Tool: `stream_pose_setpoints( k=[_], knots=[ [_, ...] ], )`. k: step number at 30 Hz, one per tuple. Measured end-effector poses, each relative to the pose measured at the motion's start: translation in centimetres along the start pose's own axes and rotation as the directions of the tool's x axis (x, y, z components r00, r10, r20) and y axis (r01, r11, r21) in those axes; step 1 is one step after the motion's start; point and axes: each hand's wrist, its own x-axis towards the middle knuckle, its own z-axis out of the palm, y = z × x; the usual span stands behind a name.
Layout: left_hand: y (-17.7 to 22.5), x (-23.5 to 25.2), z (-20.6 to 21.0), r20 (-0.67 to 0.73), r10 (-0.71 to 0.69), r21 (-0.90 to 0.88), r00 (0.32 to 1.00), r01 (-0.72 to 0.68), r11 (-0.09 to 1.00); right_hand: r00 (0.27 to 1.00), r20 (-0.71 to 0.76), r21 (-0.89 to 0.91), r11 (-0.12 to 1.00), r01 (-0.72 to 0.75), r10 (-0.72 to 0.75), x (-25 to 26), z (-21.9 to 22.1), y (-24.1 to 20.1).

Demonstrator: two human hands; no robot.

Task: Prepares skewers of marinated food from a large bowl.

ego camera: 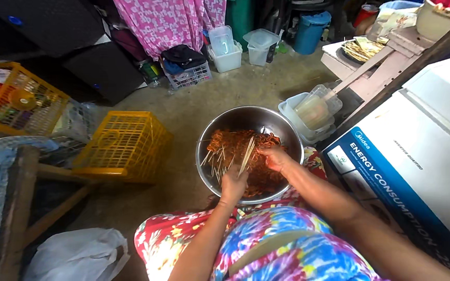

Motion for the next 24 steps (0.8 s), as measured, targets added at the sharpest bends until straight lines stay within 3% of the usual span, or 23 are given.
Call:
stream_pose_setpoints(
  k=[7,10,12,13,15,16,18,20,24],
  knots=[
    [0.0,-0.1,-0.2,-0.032,0.006,-0.033,0.999,-0.007,0.999,0.986,0.164,-0.180,0.984,0.015,0.015,-0.4,0.3,0.3],
    [-0.4,0.0,-0.2,-0.118,0.026,-0.078,0.993,-0.036,0.996,0.977,0.215,-0.462,0.879,0.114,-0.014,-0.1,-0.7,0.0],
    [-0.4,0.0,-0.2,-0.168,0.023,-0.099,0.986,-0.040,0.994,0.993,0.116,-0.590,0.803,0.087,-0.022,0.2,-1.0,-0.1],
    [-0.5,0.0,-0.2,-0.173,0.022,-0.103,0.985,-0.040,0.994,0.998,0.051,-0.536,0.842,0.057,-0.035,0.3,-1.0,-0.3],
    [-0.6,0.1,-0.2,-0.144,0.031,-0.101,0.989,-0.046,0.994,0.999,-0.026,-0.202,0.979,0.024,-0.030,0.5,-0.9,-0.7],
    [-0.6,0.0,-0.2,-0.112,0.036,-0.098,0.993,-0.048,0.994,0.999,-0.041,-0.018,0.999,0.030,-0.031,0.7,-0.9,-0.8],
    [-0.5,0.0,-0.2,-0.043,0.043,-0.081,0.998,-0.047,0.996,0.997,-0.066,0.188,0.980,0.057,-0.045,1.0,-0.9,-1.0],
    [-0.3,-0.1,-0.1,0.004,0.038,-0.052,0.999,-0.038,0.998,0.994,-0.094,0.224,0.971,0.079,-0.059,1.0,-0.9,-0.9],
    [-0.2,-0.1,-0.2,0.034,0.016,-0.027,0.999,-0.015,1.000,0.991,-0.083,0.112,0.988,0.110,-0.101,1.2,-1.2,-0.6]
  ],
)
